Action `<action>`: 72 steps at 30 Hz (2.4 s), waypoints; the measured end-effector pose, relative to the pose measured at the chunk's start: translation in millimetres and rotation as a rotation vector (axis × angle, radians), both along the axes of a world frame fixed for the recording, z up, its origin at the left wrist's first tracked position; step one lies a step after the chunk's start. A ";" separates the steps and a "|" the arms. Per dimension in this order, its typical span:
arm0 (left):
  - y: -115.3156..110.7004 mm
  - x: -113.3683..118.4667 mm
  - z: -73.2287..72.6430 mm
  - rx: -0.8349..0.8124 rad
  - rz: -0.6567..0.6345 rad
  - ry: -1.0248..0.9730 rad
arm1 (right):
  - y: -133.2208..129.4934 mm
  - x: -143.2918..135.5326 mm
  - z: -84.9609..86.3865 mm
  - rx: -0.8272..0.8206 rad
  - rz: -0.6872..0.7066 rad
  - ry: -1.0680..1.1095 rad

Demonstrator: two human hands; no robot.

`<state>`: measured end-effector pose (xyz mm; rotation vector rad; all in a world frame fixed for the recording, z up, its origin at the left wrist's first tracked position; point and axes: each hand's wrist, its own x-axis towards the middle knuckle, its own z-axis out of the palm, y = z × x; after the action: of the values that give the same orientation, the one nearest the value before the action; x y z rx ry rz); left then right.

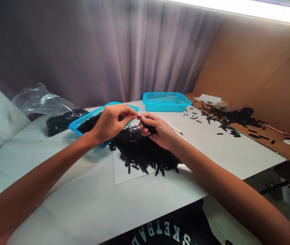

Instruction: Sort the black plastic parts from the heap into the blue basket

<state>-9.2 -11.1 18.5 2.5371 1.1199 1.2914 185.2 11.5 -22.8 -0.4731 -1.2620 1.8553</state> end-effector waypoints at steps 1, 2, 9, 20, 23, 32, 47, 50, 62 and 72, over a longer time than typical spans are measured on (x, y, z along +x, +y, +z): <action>0.1 -1.6 -0.1 0.140 0.004 0.094 | -0.1 -0.2 -0.2 -0.003 -0.005 0.006; 0.7 -3.4 -0.4 0.264 -0.002 0.176 | -0.1 -0.5 -0.5 -0.003 -0.009 0.015; 6.1 -11.7 -2.3 0.655 -0.022 0.357 | 0.7 -1.3 -1.9 0.038 -0.013 0.076; 7.2 -14.9 -3.9 0.759 -0.014 0.404 | -3.2 -0.4 1.4 0.071 0.009 0.044; 7.8 -14.9 -5.1 0.751 -0.011 0.381 | -4.0 -1.0 3.2 0.082 -0.004 0.022; 5.6 -14.8 -4.8 0.750 0.020 0.377 | -8.1 -2.8 7.4 0.229 -0.098 -0.008; 0.1 -9.3 -2.1 0.620 0.082 0.455 | -8.0 -2.4 6.5 0.178 -0.077 -0.042; -0.2 -9.1 -1.1 0.629 0.062 0.451 | -7.8 -0.9 7.1 0.122 -0.021 -0.026; 1.7 -10.7 -1.4 0.598 0.079 0.463 | -6.7 -1.6 5.1 0.103 0.011 -0.023; 25.8 -44.6 -1.0 0.526 0.539 0.452 | -5.4 -0.5 4.0 -0.060 0.005 -0.059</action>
<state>-53.8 14.7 17.6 3.1593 1.8730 1.2693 184.7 6.0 -18.8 -0.5609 -1.2503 1.8997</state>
